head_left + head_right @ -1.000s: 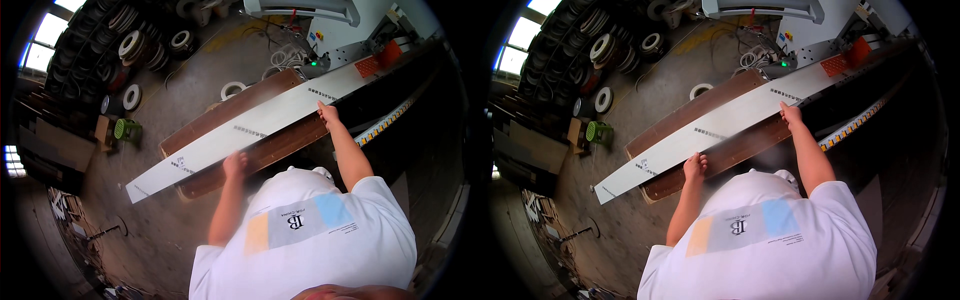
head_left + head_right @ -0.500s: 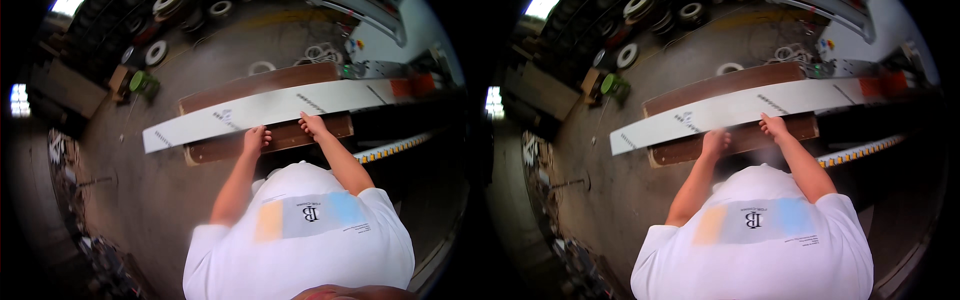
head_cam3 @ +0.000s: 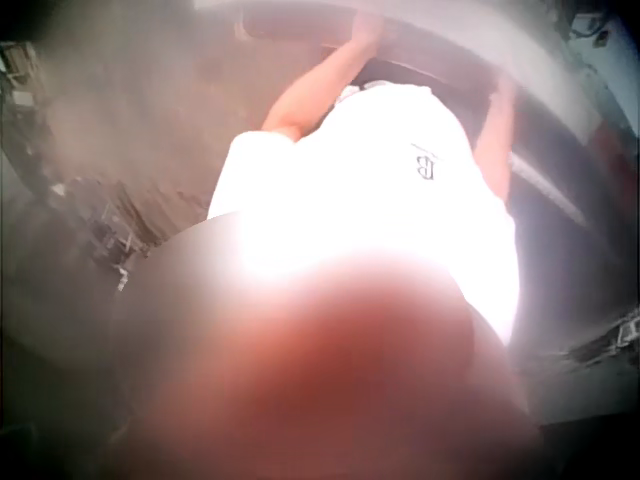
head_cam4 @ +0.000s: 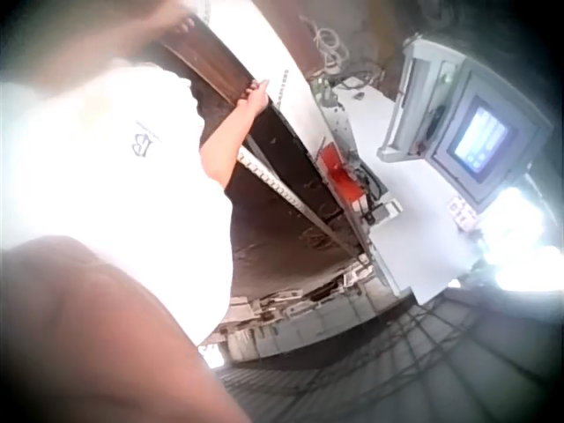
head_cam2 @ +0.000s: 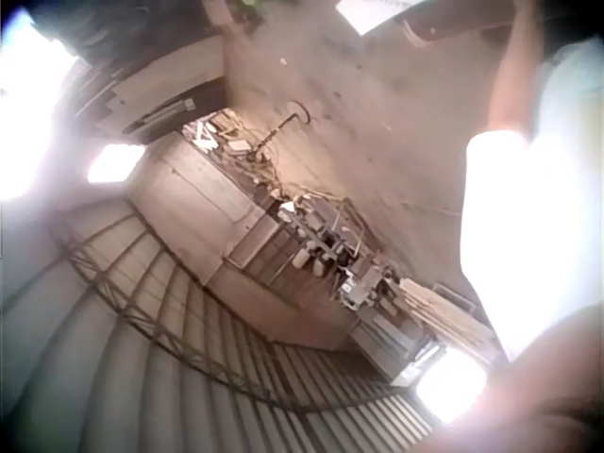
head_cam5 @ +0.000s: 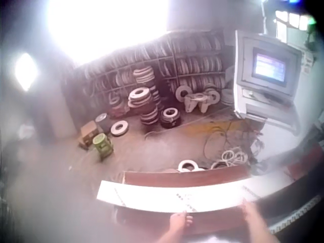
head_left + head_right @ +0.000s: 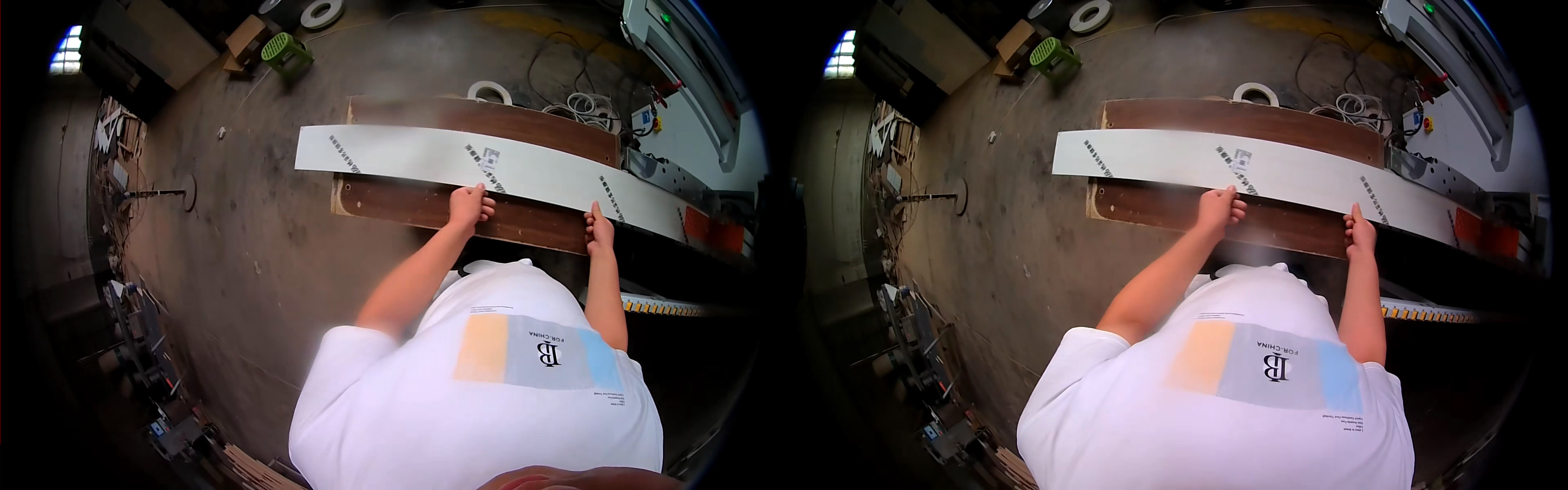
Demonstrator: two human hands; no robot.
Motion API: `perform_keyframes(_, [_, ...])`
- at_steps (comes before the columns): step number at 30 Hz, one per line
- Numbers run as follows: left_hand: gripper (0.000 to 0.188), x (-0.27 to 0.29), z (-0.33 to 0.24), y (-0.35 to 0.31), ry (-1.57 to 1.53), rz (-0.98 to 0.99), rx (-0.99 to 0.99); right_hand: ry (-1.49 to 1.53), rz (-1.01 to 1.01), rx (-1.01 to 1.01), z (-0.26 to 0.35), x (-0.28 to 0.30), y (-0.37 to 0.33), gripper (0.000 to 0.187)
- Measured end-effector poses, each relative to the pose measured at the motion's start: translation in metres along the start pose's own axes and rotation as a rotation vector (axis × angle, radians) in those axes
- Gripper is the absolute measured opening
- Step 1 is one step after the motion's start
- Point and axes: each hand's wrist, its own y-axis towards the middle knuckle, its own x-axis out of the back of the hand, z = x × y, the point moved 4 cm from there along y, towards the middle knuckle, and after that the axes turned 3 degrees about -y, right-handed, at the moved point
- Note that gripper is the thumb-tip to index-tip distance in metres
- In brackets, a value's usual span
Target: The person feeds white boards into an edge-banding machine, interacts with a control panel to adjust settings, and moves processed boards between stations.
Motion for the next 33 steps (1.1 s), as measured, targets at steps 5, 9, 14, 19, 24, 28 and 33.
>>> perform_keyframes(5, [0.032, -0.008, -0.01, -0.006, 0.109, 0.149, 0.104, 0.059, -0.057, -0.017, 0.005, 0.016, 0.002, 0.04])
perform_keyframes(9, [0.029, 0.014, -0.028, -0.013, 0.161, 0.272, 0.142, 0.071, -0.136, -0.042, 0.008, 0.012, -0.005, 0.042])
perform_keyframes(14, [0.027, 0.106, -0.067, -0.022, 0.022, 0.162, 0.037, -0.069, -0.062, 0.026, -0.005, -0.059, -0.04, 0.044])
perform_keyframes(19, [0.022, 0.23, -0.128, -0.025, 0.018, -0.073, -0.082, -0.156, 0.144, 0.052, -0.018, -0.198, -0.115, 0.041])
perform_keyframes(24, [0.021, 0.316, -0.156, -0.009, -0.018, -0.183, -0.098, -0.075, 0.14, 0.03, -0.029, -0.276, -0.142, 0.041])
perform_keyframes(28, [0.027, 0.359, -0.168, -0.002, 0.061, -0.161, -0.104, 0.022, 0.064, 0.04, -0.031, -0.284, -0.149, 0.042])
perform_keyframes(33, [0.026, 0.36, -0.173, 0.005, 0.105, -0.109, -0.073, 0.112, -0.007, 0.117, -0.034, -0.283, -0.152, 0.04])
